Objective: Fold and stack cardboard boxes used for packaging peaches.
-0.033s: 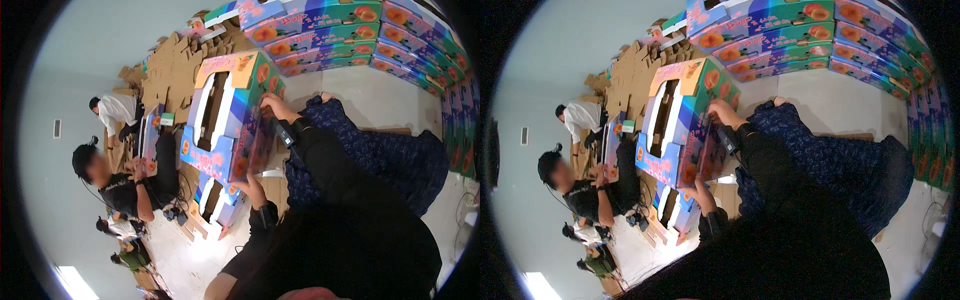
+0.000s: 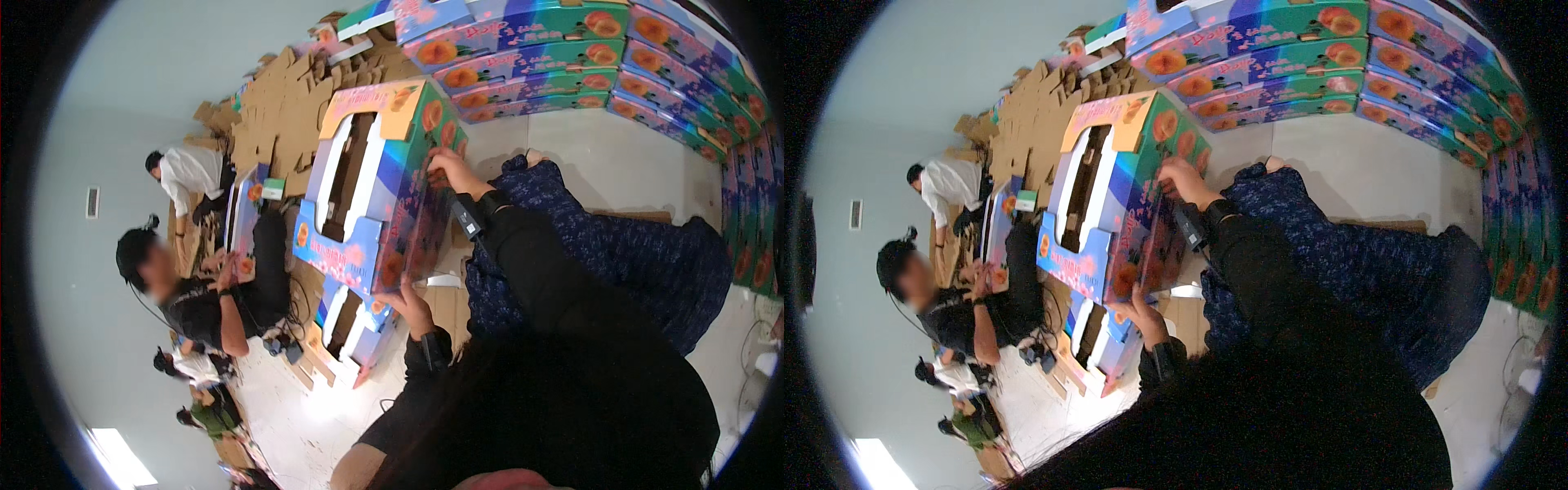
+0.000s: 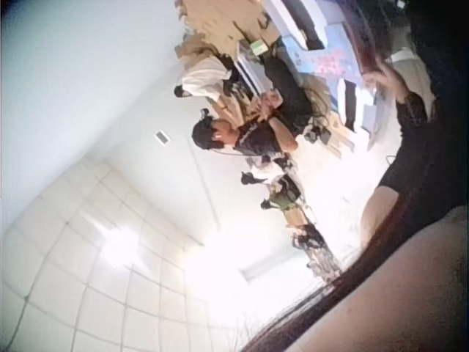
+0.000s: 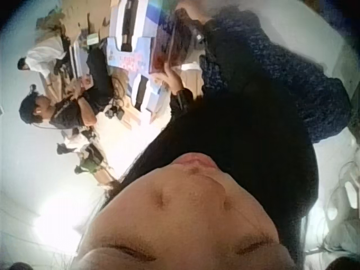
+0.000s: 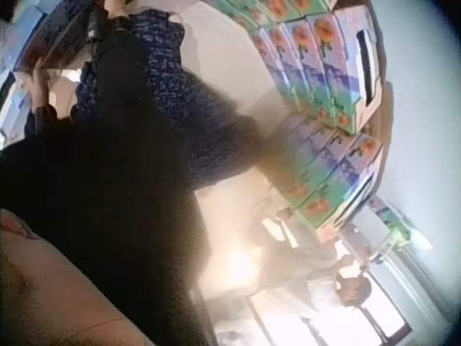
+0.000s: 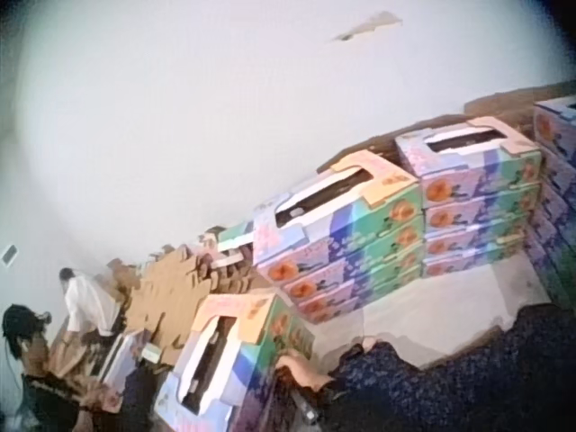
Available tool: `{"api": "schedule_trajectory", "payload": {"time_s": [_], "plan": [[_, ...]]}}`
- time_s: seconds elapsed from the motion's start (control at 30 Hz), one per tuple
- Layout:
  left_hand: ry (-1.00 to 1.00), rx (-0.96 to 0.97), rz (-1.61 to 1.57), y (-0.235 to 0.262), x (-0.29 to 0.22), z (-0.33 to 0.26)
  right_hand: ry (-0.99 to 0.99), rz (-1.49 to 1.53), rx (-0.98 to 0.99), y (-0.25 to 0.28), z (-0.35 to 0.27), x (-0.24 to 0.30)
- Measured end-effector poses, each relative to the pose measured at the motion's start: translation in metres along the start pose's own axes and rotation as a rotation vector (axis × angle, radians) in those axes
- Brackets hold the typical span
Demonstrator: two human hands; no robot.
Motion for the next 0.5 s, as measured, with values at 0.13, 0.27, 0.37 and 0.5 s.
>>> {"api": "schedule_trajectory", "payload": {"time_s": [0.13, 0.27, 0.37, 0.5], "plan": [[-0.381, 0.006, 0.109, 0.035, 0.059, 0.013, 0.197, -0.015, -0.179, 0.036, 0.024, -0.006], [-0.282, -0.008, 0.503, 0.102, 0.081, 0.027, 0.117, -0.004, -0.307, 0.029, 0.005, 0.003], [-0.139, 0.159, 1.087, 0.137, 0.109, 0.029, 0.113, -0.005, -0.353, 0.033, 0.006, 0.006], [0.010, 0.309, 1.364, 0.167, 0.119, 0.040, 0.052, 0.001, -0.332, 0.032, 0.006, 0.003]]}}
Point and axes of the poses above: each hand's wrist, its own z-axis towards the middle knuckle, its own y-axis out of the back of the hand, x = y × z, the point moved 2 cm from there along z, towards the middle knuckle, and after that the axes turned 4 degrees about -y, right-handed, at the moved point
